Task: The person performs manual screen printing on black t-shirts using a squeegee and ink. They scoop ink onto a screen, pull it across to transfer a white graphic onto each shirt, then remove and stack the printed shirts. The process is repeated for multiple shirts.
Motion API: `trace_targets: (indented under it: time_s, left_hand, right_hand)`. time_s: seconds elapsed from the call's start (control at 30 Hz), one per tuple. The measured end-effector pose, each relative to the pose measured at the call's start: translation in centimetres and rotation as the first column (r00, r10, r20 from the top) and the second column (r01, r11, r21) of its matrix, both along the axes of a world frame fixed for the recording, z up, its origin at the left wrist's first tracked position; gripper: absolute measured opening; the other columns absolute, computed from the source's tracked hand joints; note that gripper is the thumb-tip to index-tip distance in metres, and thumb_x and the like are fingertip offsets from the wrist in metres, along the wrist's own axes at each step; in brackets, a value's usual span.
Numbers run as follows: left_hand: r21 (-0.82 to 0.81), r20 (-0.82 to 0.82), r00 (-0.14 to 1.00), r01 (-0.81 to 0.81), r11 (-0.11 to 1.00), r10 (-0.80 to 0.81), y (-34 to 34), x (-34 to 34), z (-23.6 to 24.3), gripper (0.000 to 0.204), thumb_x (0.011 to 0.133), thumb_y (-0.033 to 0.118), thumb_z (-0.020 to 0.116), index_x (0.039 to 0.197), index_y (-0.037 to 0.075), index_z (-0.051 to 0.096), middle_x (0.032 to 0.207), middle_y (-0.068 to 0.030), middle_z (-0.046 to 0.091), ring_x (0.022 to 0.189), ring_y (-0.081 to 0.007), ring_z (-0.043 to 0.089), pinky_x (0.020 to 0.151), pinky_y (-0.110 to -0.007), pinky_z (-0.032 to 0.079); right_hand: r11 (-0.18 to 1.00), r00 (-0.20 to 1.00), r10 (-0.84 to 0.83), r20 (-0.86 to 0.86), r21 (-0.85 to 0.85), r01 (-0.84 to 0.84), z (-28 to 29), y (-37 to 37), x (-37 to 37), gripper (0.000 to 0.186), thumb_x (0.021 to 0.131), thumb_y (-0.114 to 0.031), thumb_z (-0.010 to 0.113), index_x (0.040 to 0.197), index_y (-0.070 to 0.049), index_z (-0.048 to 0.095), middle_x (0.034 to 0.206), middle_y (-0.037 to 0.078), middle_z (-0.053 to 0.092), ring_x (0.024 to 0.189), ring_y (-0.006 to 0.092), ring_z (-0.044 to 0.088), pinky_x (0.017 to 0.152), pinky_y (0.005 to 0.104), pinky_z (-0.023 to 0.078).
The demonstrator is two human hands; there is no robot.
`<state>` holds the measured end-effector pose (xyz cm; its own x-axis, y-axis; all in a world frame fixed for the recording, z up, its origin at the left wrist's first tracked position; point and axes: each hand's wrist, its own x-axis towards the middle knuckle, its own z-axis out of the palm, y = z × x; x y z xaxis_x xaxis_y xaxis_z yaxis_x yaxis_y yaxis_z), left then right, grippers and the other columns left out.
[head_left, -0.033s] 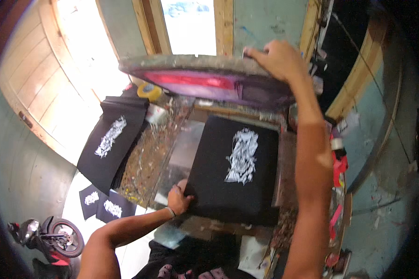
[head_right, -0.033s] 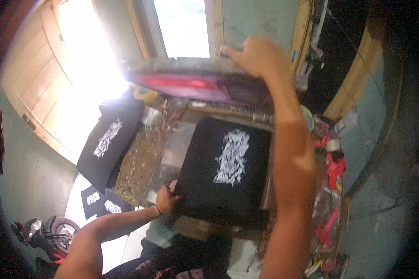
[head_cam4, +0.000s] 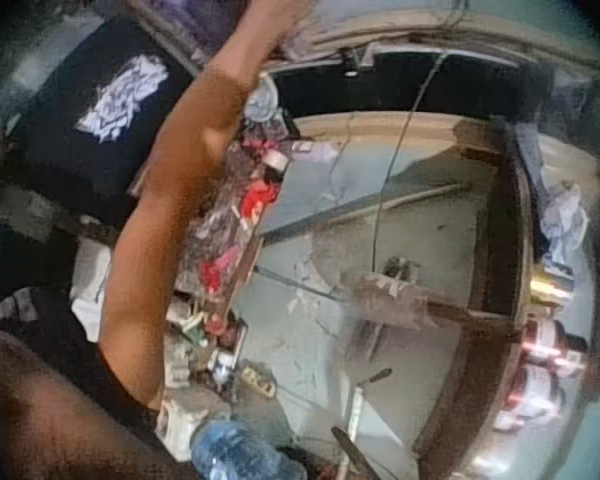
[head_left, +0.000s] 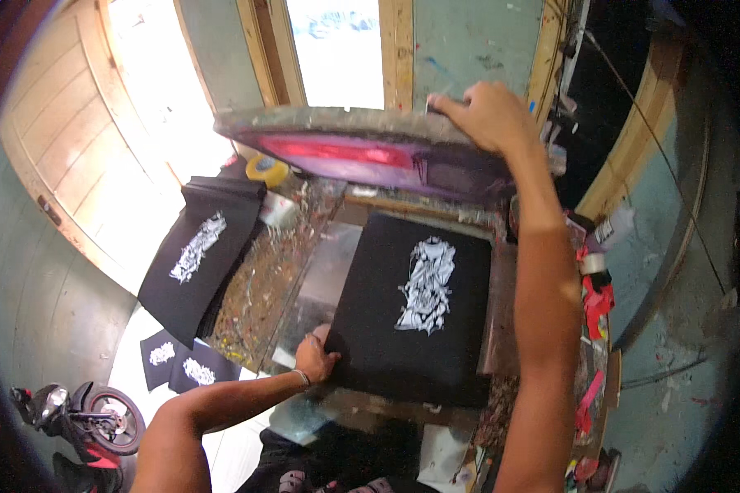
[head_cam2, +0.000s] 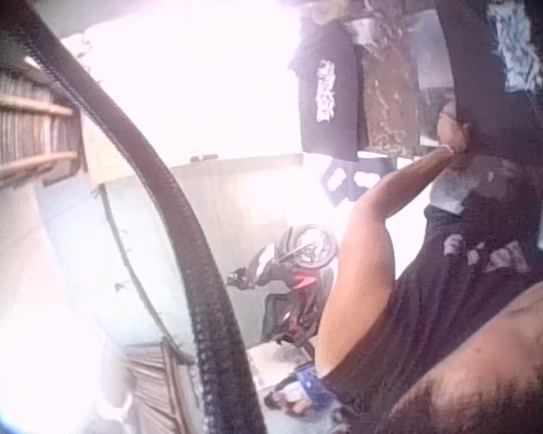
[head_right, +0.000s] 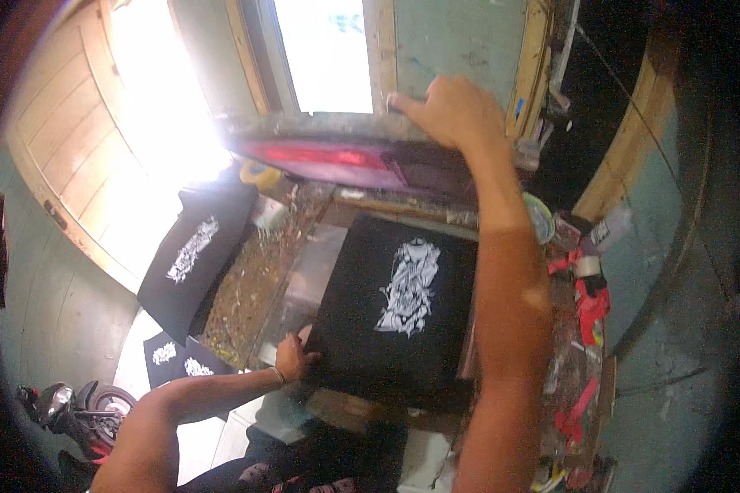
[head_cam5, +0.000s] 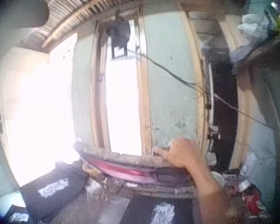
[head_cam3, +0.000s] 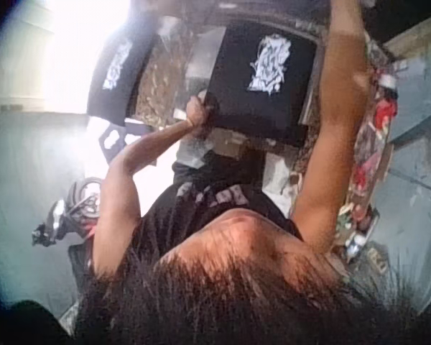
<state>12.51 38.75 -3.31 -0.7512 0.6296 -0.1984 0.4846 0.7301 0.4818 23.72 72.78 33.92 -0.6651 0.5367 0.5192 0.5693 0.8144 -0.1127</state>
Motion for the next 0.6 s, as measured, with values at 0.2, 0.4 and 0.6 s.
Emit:
trace_targets:
  time_s: [0.2,0.4,0.6]
  left_hand:
    - [-0.28,0.158,0.971,-0.132,0.951,0.181,1.9,-1.8,0.9,0.053,0.076,0.028,0.087,0.114,-0.005,0.071,0.117,-0.0267,0.071,0.113,-0.0404,0.069,0.098,-0.045,0.056]
    - [-0.192,0.111,0.987,-0.093,0.977,0.116,2.6,-1.1,-0.4,0.042,0.075,0.021,0.087,0.103,-0.007,0.073,0.107,-0.0208,0.075,0.1,-0.0319,0.075,0.083,-0.041,0.06]
    - [0.042,0.769,0.632,-0.197,0.98,0.094,0.1,-3.8,0.3,0.026,0.085,0.013,0.084,0.103,-0.003,0.073,0.087,-0.0076,0.073,0.071,-0.017,0.068,0.058,-0.034,0.051]
  right_hand:
    - [0.998,0.995,0.05,-0.086,-0.028,-0.053,-0.3,0.1,0.3,0.068,0.087,-0.065,0.061,0.102,0.0,0.078,0.104,0.026,0.075,0.099,0.0437,0.072,0.092,0.0519,0.056]
    - [0.994,0.978,0.111,-0.176,0.042,-0.105,-1.6,1.5,0.5,0.078,0.085,-0.071,0.061,0.101,0.003,0.077,0.101,0.026,0.075,0.096,0.0435,0.073,0.086,0.051,0.058]
    - [0.995,0.982,0.096,-0.163,0.055,-0.088,-2.2,1.9,0.2,0.079,0.084,-0.073,0.061,0.102,0.002,0.078,0.099,0.027,0.075,0.093,0.0415,0.074,0.087,0.0497,0.058]
